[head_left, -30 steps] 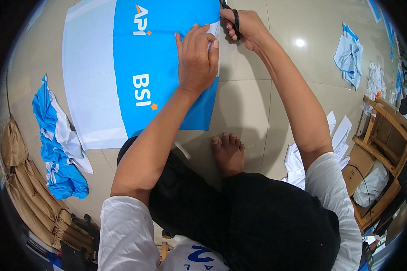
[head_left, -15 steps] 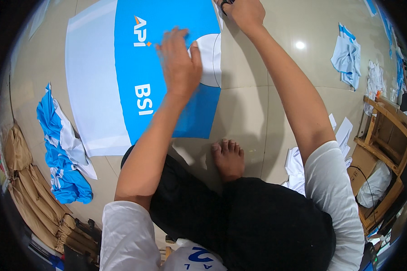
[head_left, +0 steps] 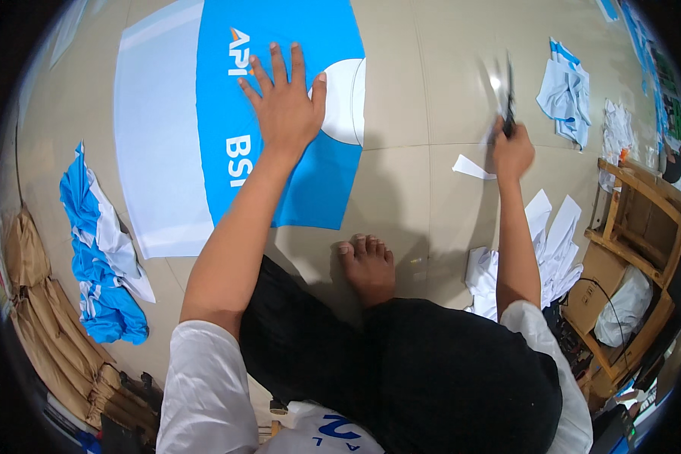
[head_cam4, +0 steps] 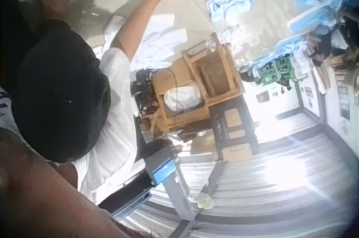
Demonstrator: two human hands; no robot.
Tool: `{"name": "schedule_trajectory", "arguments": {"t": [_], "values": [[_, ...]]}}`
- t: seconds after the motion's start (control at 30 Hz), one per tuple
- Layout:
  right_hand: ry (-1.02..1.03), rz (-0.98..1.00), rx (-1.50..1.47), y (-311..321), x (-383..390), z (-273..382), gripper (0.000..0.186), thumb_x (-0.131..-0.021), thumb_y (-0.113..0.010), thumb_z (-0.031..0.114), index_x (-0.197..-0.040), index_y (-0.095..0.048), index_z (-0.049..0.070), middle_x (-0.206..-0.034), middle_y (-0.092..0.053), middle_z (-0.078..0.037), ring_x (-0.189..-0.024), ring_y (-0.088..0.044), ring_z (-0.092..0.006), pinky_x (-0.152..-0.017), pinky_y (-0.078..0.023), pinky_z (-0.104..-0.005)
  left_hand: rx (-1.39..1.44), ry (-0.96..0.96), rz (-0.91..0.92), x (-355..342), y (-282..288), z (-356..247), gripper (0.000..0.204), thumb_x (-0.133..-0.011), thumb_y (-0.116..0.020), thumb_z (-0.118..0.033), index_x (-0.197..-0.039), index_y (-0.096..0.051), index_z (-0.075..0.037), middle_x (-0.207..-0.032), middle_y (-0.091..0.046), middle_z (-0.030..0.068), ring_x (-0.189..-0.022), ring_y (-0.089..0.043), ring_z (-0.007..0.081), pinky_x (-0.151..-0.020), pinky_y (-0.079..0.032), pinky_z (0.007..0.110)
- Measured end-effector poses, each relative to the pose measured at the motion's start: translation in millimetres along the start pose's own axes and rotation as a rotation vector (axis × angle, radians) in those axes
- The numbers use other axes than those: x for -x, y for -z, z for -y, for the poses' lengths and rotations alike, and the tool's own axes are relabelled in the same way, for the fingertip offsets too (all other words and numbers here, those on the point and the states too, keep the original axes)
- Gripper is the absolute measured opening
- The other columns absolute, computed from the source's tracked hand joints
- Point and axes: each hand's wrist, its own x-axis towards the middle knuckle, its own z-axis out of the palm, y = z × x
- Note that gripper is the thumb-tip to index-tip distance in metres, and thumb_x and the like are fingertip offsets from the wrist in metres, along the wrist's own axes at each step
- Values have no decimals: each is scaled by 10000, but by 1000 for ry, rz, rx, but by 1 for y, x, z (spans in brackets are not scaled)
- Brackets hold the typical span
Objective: The person sits on the floor and uses scissors to cut a large piece of blue and white fabric along a curved pattern. After cutting, the person lifts the fabric to inspect the shape and then folds it.
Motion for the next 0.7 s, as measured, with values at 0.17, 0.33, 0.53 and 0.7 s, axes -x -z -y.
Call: {"name": "schedule_trajectory", "arguments": {"t": [0.17, 0.33, 0.53, 0.7], "values": [[-126, -99, 156, 35, 61, -136, 410, -1004, -779, 404, -847, -696, 34, -758, -741, -161, -717, -728, -347, -676, -549, -463, 11, -104, 53, -3, -11, -36, 719, -1116, -456, -547, -1712, -387, -151, -1778, -300, 226, -1634, -170, 566, -1250, -98, 800], [-286, -88, 71, 65, 123, -196, 377, -1018, -780, 357, -831, -672, 48, -737, -722, -120, -676, -704, -286, -640, -533, -421, 454, -148, 52, -20, 0, -34, 737, -1106, -497, -562, -1705, -394, -145, -1772, -315, 225, -1633, -189, 556, -1263, -94, 784], [-306, 54, -423, 60, 173, -176, 352, -1034, -781, 300, -811, -643, 65, -712, -700, -72, -627, -676, -214, -596, -514, -371, -67, 258, 26, -27, 13, 70, 862, -1085, -410, -668, -1727, -329, -99, -1773, -267, 283, -1630, -124, 600, -1263, -42, 787], [-387, 470, -869, 66, 190, -75, 380, -1035, -807, 202, -761, -574, 81, -681, -592, 32, -626, -543, -43, -556, -427, -246, -186, 216, 26, -38, 5, 111, 866, -1086, -356, -704, -1749, -291, -150, -1794, -230, 257, -1643, -107, 577, -1265, -38, 786]]}}
